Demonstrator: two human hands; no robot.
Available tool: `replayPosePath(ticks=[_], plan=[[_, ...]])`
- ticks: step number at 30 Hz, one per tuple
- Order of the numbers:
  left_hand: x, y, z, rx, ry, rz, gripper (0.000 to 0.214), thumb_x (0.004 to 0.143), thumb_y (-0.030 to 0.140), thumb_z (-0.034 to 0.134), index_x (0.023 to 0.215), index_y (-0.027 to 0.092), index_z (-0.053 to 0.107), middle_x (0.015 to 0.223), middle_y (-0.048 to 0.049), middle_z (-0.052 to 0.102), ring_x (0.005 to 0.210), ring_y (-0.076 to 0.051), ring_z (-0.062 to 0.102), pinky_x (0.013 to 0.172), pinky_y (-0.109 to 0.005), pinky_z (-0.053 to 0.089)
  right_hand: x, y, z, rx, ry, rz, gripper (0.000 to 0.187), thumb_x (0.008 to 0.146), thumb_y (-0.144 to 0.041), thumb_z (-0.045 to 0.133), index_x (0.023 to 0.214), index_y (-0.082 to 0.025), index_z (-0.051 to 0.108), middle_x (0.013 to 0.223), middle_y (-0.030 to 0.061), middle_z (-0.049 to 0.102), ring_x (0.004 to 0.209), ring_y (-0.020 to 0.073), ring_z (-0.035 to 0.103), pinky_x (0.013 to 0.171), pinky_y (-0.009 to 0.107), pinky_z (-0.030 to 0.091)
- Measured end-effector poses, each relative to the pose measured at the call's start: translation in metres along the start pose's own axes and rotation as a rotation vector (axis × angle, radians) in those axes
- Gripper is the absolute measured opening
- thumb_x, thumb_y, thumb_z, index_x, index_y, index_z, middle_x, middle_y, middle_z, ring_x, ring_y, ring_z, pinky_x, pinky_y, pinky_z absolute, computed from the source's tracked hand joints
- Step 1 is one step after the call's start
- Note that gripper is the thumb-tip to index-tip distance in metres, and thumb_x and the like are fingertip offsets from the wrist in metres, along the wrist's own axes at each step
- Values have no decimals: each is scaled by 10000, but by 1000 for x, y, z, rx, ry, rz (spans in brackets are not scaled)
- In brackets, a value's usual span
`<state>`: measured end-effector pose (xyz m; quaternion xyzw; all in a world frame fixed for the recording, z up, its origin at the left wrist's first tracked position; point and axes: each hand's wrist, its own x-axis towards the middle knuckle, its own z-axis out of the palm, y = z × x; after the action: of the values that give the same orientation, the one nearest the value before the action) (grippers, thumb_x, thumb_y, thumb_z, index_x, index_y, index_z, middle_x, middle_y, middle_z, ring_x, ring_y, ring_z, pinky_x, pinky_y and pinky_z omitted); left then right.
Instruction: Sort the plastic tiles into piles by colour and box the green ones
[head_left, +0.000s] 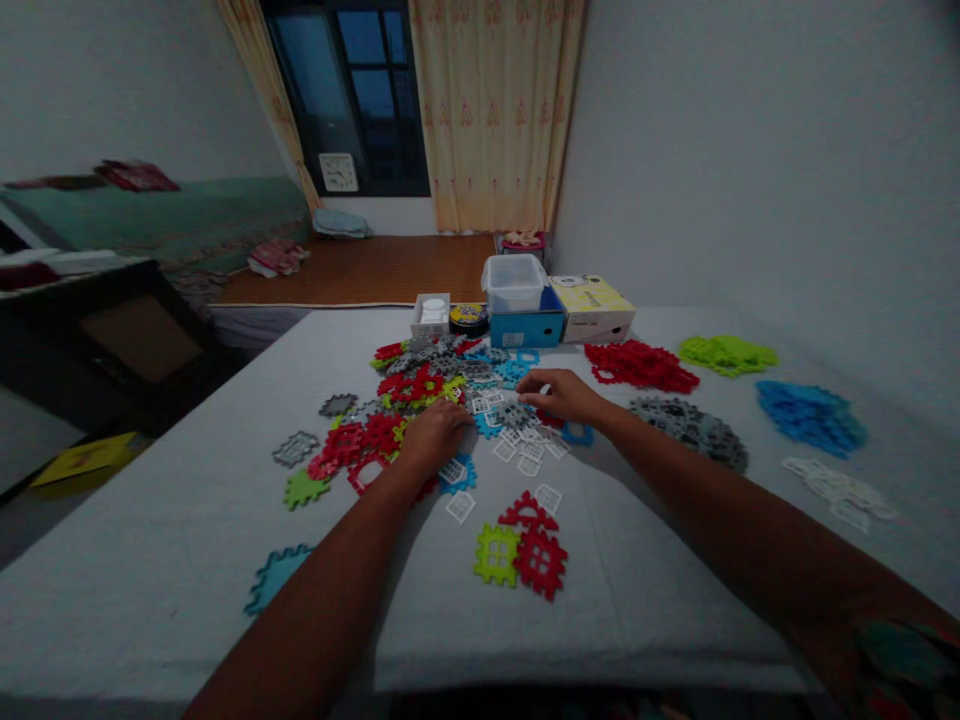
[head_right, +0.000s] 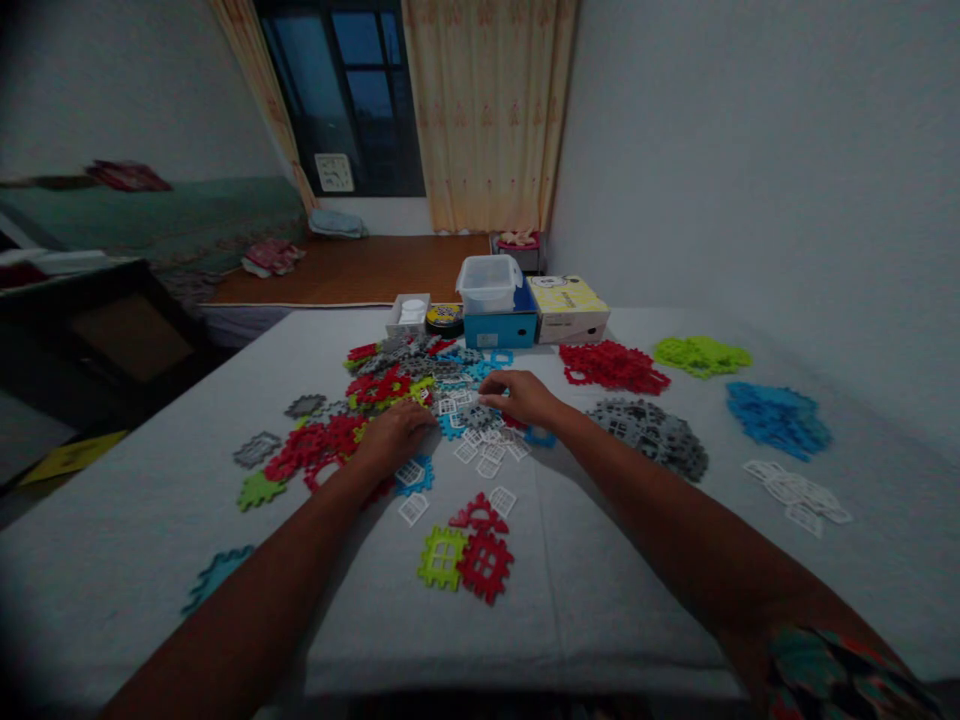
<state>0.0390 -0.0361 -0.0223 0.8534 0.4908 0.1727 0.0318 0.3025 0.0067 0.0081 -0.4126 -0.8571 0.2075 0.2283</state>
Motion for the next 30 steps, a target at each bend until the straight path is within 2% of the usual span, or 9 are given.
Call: replayPosePath(ticks=[4,6,12,14,17,20,23,27,30], plan=[[-1,-2,2,-7,6,-3,283,830,104,491,945,246,708,1002,-29,694,1011,-186,578,917,-312,461,3,3,14,-164,-119,-42,545,769,-403,714,1256,-187,597,1200,107,640,1099,256,555,919,369,431],[-1,-3,3,-9,8,-2,284,824,102,496,944,249,708,998,-26,693,1012,-187,576,911,-312,462,5,4,21,-180,-164,-79,555,774,-407,712,1275,-205,581,1225,96,626,1124,259,539,953,381,411],[0,-7,7,9,21,17,284,820,101,492,954,234,705,1004,-35,692,994,-200,584,888,-325,465,0,0,19,-144,-36,-145,617,669,-419,801,1210,-198,602,1170,109,578,1098,247,533,933,369,432],[0,-8,7,5,21,25,283,822,102,489,948,232,707,1002,-35,693,995,-202,586,886,-326,466,-9,2,5,-143,25,-111,575,696,-465,769,1175,-187,614,1136,111,575,1044,230,553,898,353,452],[0,-9,6,-7,32,31,283,827,106,480,939,233,706,1000,-36,693,988,-200,589,883,-327,467,-33,17,-32,-170,102,18,476,768,-516,681,1108,-186,639,1082,105,612,953,214,585,847,347,473],[0,-8,5,-12,34,49,283,817,105,480,940,232,702,993,-37,693,989,-204,588,887,-331,465,-68,45,-78,-273,171,209,442,780,-540,641,1047,-188,671,1052,97,659,934,234,603,827,363,475],[1,-8,4,0,20,66,283,823,116,472,942,229,703,988,-40,697,990,-213,588,882,-337,466,-109,76,-113,-379,167,373,471,730,-558,664,1001,-174,696,1034,99,685,925,251,621,808,360,479],[2,-6,3,13,11,59,290,836,128,460,947,223,710,999,-46,699,987,-218,588,879,-343,468,-148,103,-131,-380,102,448,513,682,-568,687,1007,-172,703,1026,101,697,938,254,637,821,352,490],[2,-5,3,19,5,37,282,833,130,471,948,220,712,1003,-48,698,995,-220,588,880,-346,470,-148,98,-124,-430,111,404,538,677,-577,692,1037,-178,702,1069,113,687,999,284,620,874,392,474]])
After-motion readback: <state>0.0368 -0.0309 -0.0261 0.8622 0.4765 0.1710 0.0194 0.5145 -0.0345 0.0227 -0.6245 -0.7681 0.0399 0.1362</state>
